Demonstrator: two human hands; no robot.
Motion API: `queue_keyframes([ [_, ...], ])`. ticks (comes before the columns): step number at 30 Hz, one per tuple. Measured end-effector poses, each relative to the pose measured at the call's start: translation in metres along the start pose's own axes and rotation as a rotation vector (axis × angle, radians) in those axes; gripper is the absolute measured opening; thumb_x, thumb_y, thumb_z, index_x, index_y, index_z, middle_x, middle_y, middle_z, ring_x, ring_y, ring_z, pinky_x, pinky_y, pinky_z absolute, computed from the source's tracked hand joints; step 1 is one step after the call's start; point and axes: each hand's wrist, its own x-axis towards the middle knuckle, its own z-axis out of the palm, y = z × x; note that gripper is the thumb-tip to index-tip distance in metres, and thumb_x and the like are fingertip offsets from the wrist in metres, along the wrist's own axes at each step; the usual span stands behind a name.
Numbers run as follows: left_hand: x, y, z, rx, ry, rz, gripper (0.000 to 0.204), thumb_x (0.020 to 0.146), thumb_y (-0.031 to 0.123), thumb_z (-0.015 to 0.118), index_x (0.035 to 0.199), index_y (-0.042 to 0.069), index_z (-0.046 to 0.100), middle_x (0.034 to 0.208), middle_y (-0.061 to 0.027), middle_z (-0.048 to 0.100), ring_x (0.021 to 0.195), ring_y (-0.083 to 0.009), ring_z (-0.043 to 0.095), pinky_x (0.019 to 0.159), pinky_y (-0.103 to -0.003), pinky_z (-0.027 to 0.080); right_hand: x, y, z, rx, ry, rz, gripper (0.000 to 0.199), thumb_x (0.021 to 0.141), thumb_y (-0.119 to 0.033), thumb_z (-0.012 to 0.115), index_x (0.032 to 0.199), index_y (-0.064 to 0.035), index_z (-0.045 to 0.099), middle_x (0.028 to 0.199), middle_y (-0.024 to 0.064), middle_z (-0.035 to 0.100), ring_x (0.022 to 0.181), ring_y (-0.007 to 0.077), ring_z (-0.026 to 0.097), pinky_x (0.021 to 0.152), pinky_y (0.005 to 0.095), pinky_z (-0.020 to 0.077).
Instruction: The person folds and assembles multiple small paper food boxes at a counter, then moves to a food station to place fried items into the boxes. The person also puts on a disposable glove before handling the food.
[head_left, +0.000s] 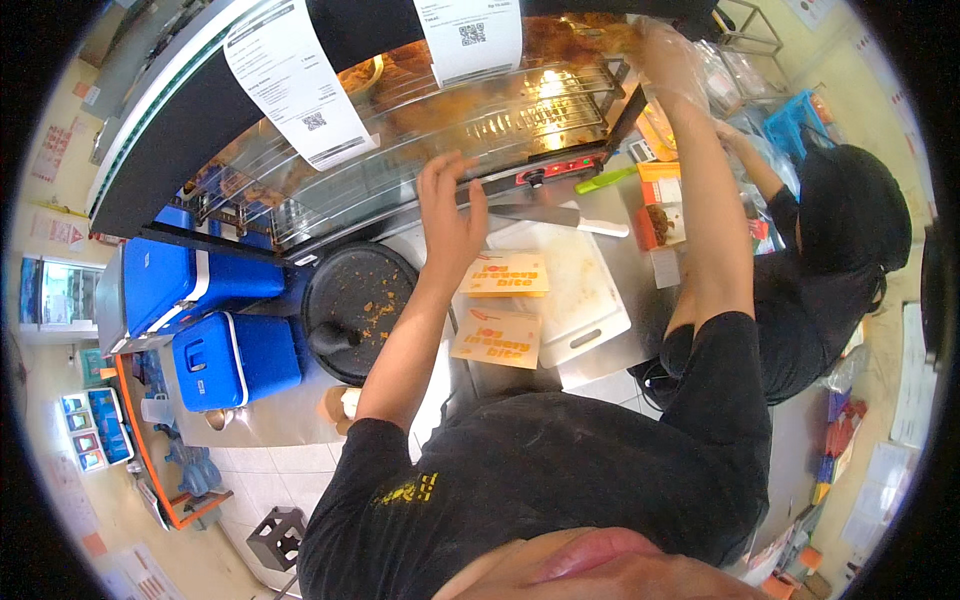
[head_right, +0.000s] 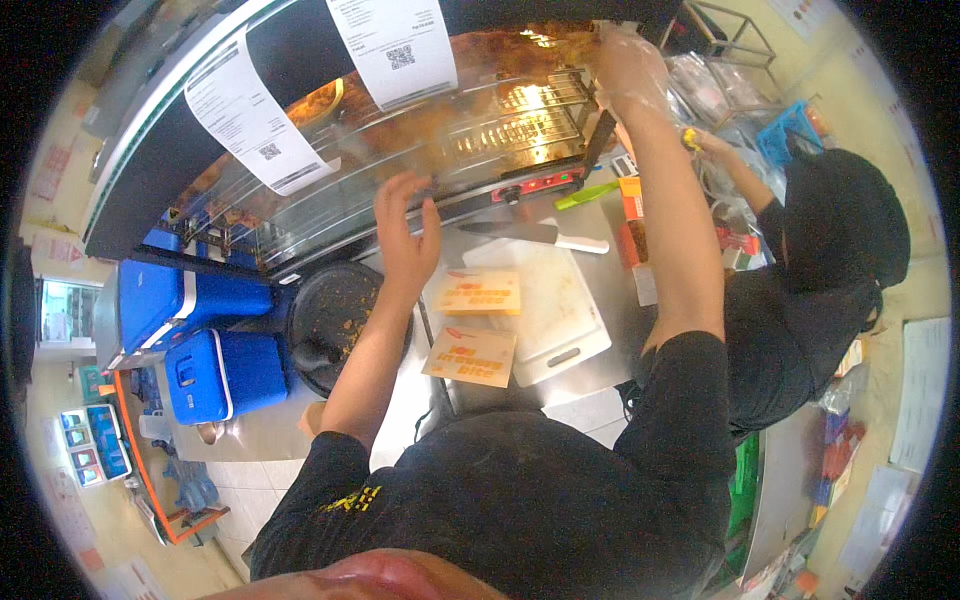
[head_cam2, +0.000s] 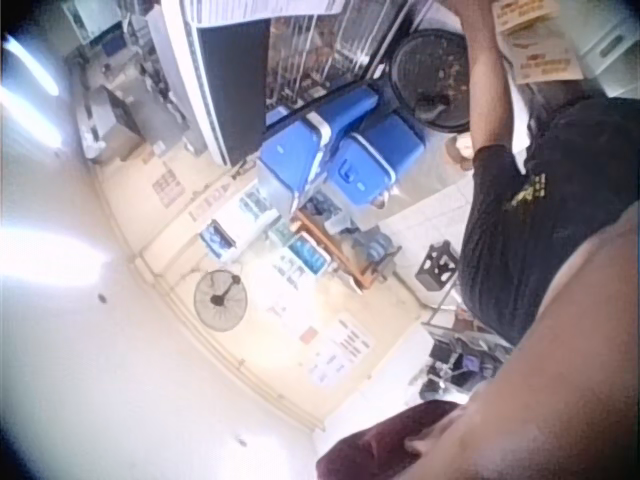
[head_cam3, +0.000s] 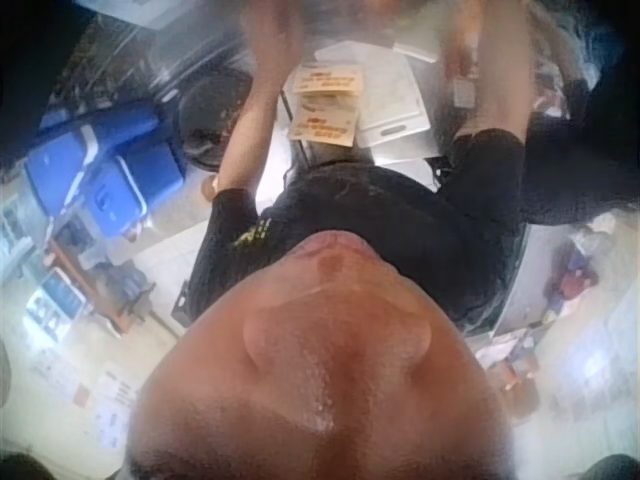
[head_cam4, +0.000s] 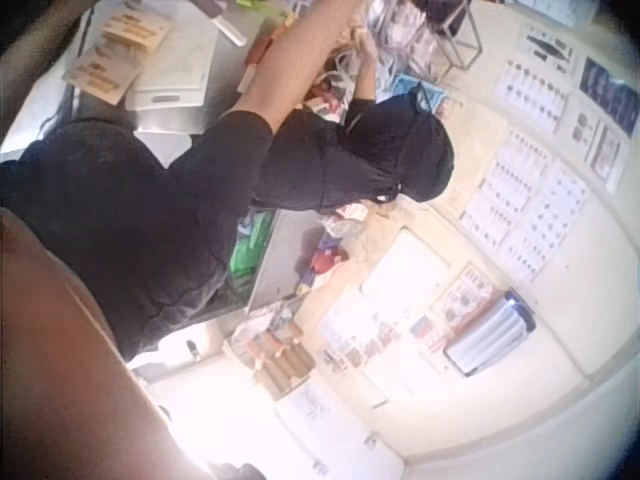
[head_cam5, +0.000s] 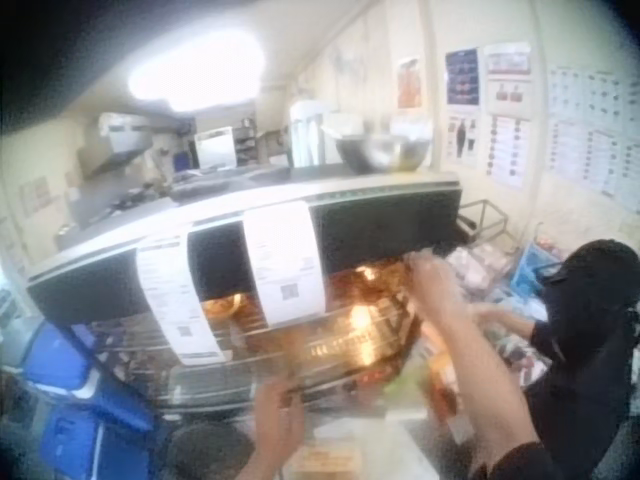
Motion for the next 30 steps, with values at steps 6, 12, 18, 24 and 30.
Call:
queue_keyframes([
  [6,-0.001,-0.037,0.011,0.047,0.271,-0.171,0.050,0.090,0.004,0.063,0.138,0.001,0.051,0.144,-0.0228,0.043,0.138,-0.0402,0.038,0.117,-0.049,0.029,-0.108,-0.017,-0.028,0.298,0.208,0.284,0.030,0.087,-0.023,0.073,0.111,-0.0075,0.071,0.106,0.0179,0.075,0.098,0.0391,0.070,0.085,0.0474,0.0537],
  [12,-0.016,-0.121,-0.060,0.211,0.565,-0.393,0.081,0.089,0.002,0.063,0.157,-0.005,0.019,0.156,-0.0300,0.027,0.147,-0.0470,0.025,0.121,-0.053,0.023,-0.282,0.013,0.068,0.720,-1.032,0.544,0.043,0.081,-0.031,0.079,0.117,-0.0095,0.074,0.096,0.0099,0.077,0.079,0.0159,0.073,0.066,0.0313,0.0564],
  [18,-0.006,-0.144,-0.066,0.114,0.626,-0.507,0.082,0.088,0.002,0.064,0.156,-0.007,0.020,0.156,-0.0305,0.027,0.148,-0.0461,0.025,0.122,-0.051,0.023,-0.390,-0.004,0.160,0.418,-1.236,0.134,0.062,0.069,-0.021,0.084,0.129,-0.0202,0.067,0.110,0.0149,0.074,0.099,0.0292,0.073,0.086,0.0415,0.0589],
  [24,-0.007,-0.124,-0.041,0.135,0.545,-0.412,0.083,0.082,-0.001,0.065,0.154,-0.008,0.024,0.154,-0.0281,0.030,0.146,-0.0425,0.029,0.122,-0.049,0.023,-0.403,-0.024,0.167,0.281,-0.881,0.148,0.075,0.078,-0.024,0.077,0.148,-0.0257,0.048,0.140,0.0244,0.056,0.118,0.0431,0.062,0.101,0.0487,0.0528],
  [30,-0.006,-0.080,0.018,0.056,0.417,-0.329,0.084,0.086,0.003,0.064,0.158,-0.004,0.021,0.153,-0.0304,0.028,0.143,-0.0466,0.030,0.121,-0.052,0.023,-0.416,-0.051,0.128,0.216,-0.645,0.006,0.065,0.073,-0.046,0.081,0.129,-0.0175,0.063,0.133,0.0196,0.060,0.125,0.0474,0.055,0.100,0.0522,0.0497],
])
